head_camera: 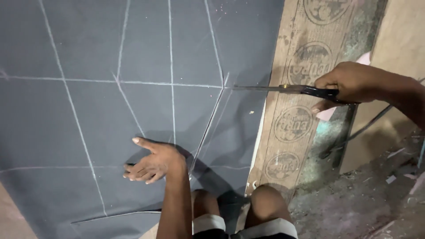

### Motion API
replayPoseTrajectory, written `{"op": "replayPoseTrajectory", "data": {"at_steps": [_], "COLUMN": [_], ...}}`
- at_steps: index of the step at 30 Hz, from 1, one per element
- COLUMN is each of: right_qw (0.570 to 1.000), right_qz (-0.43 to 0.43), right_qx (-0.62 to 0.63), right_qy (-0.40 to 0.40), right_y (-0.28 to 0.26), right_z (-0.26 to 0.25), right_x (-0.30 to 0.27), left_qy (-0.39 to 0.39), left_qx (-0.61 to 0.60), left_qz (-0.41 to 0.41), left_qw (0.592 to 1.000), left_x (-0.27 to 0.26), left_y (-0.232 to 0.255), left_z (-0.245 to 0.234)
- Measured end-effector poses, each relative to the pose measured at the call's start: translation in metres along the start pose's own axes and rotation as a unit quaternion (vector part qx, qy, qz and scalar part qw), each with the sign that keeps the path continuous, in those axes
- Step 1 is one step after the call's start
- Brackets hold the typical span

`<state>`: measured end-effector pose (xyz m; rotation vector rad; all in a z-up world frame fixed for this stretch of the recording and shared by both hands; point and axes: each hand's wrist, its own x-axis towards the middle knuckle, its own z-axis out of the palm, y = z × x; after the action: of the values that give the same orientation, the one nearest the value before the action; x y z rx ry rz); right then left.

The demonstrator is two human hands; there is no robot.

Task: The person cuts along chalk lines on a piece of gray fabric using shears, holding the material steady by hand while following the marked pattern.

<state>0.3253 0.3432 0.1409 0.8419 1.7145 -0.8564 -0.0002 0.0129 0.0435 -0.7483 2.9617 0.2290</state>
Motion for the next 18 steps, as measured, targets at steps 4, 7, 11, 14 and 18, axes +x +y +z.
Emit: {"op": "replayPoseTrajectory", "data": {"at_steps": [4,7,11,14,18], "right_qw": [1.0,1.0,0.999,0.994,0.987], "right_qz": [-0.007,-0.017,-0.033,-0.086,-0.146], "right_qx": [0.008,0.012,0.005,-0.066,-0.059], "right_qy": [-0.004,-0.011,-0.025,0.001,0.026], "right_y": [-0.032,-0.037,-0.025,-0.018,-0.018], "right_z": [-0.012,-0.013,-0.003,0.001,-0.005], "right_x": [-0.017,-0.016,-0.007,-0.005,-0.007], "left_qy": [-0.005,-0.014,-0.029,-0.024,-0.019], "left_qx": [0.004,0.008,0.017,0.03,0.03], "left_qz": [0.001,0.002,-0.002,-0.002,-0.01], "left_qw": [1.0,1.0,0.999,0.999,0.999], "left_x": [0.006,0.001,0.0,0.0,0.0], "left_y": [-0.009,-0.002,0.0,0.0,0.005], "left_z": [0.007,-0.001,-0.003,0.002,-0.002]}}
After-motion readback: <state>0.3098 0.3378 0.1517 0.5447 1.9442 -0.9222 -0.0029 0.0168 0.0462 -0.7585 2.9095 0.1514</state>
